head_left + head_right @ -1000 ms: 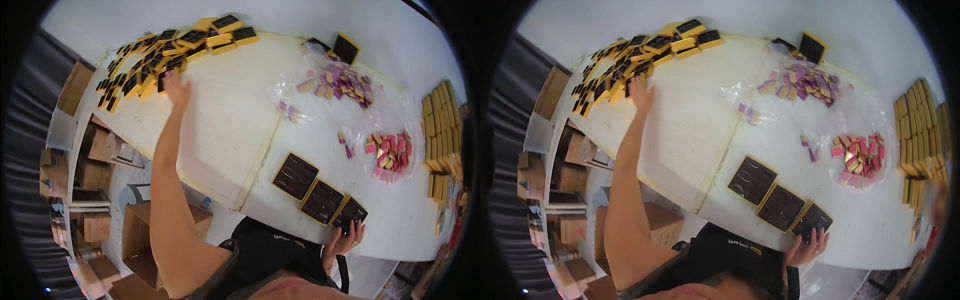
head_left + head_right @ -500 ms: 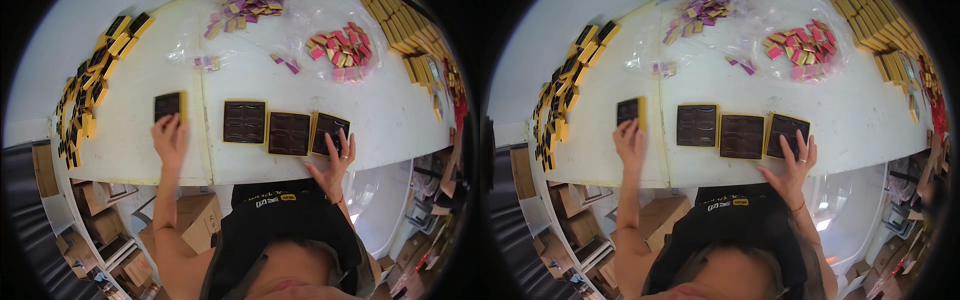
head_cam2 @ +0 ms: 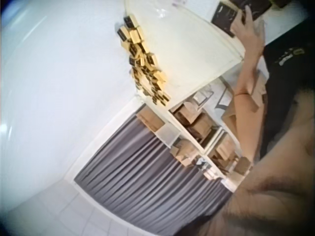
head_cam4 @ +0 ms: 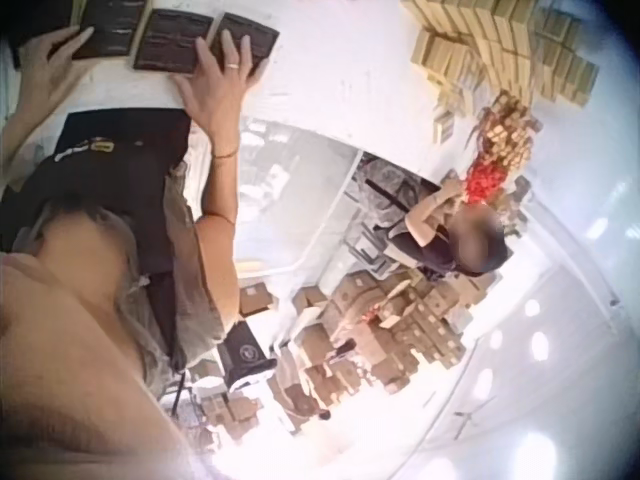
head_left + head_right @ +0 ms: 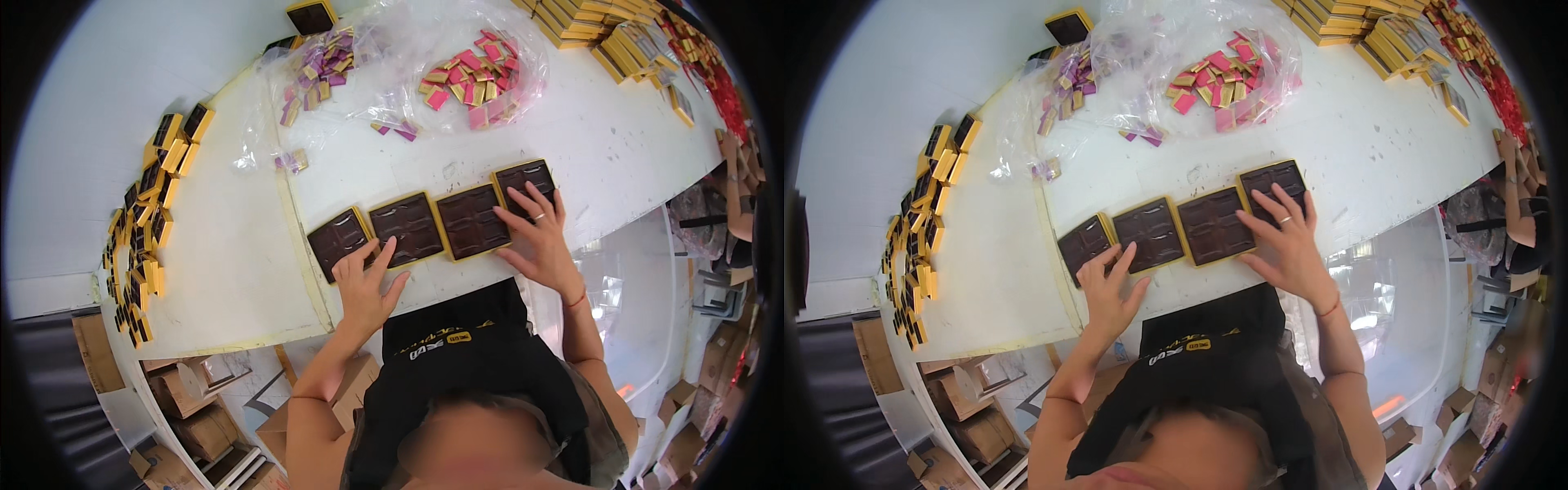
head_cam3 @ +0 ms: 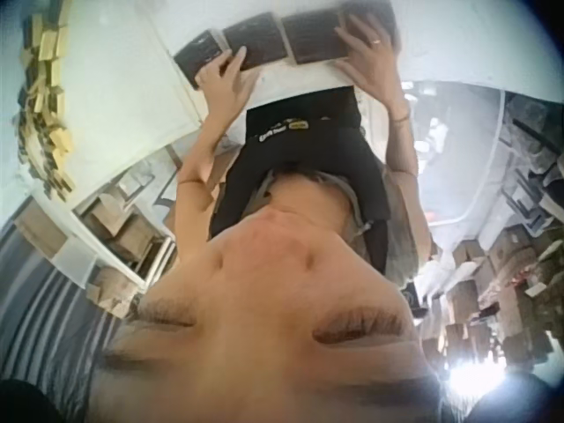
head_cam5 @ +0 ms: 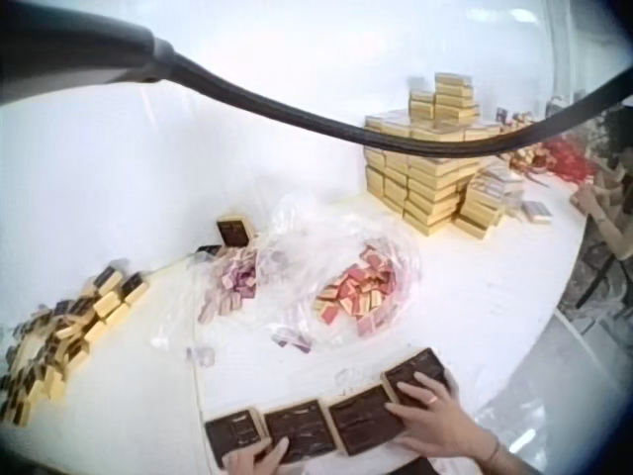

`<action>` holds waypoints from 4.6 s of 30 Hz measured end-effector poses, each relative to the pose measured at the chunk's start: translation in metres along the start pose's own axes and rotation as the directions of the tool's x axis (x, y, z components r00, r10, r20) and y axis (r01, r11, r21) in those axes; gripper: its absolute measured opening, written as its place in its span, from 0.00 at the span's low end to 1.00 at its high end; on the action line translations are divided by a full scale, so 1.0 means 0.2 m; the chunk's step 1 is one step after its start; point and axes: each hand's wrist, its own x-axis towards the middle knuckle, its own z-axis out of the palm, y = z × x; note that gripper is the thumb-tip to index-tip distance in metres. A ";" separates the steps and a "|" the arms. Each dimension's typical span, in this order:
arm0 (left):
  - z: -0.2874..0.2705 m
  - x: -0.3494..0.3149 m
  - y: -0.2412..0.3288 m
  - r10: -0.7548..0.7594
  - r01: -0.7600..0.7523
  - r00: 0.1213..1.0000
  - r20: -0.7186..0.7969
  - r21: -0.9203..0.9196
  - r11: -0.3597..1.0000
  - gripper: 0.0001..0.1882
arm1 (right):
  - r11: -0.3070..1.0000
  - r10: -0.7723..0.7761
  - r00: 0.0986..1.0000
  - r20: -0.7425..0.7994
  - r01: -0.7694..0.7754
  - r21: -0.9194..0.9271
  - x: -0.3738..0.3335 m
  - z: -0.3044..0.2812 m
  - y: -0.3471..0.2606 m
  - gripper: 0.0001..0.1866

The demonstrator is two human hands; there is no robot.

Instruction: The person assembles makeup palettes by placing small colored blocks into black trays, then covers them with clear plastic lids. The person stacks the completed palettes on the table.

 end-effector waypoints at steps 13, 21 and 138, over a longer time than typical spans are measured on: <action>0.05 0.95 -0.99 -0.146 0.147 0.989 -0.019 0.046 0.988 0.16 | 0.878 -0.450 0.881 0.145 0.407 0.251 1.08 0.44 -0.12 0.22; -0.10 0.68 -1.17 -0.391 0.392 0.920 0.037 -0.023 0.920 0.16 | 0.986 -0.016 1.000 0.002 0.016 0.165 1.29 0.40 0.31 0.21; -0.16 -0.17 -0.33 -0.340 0.342 0.939 0.054 -0.251 0.906 0.54 | 0.675 -0.710 0.698 0.095 0.635 0.377 0.83 0.70 -0.68 0.07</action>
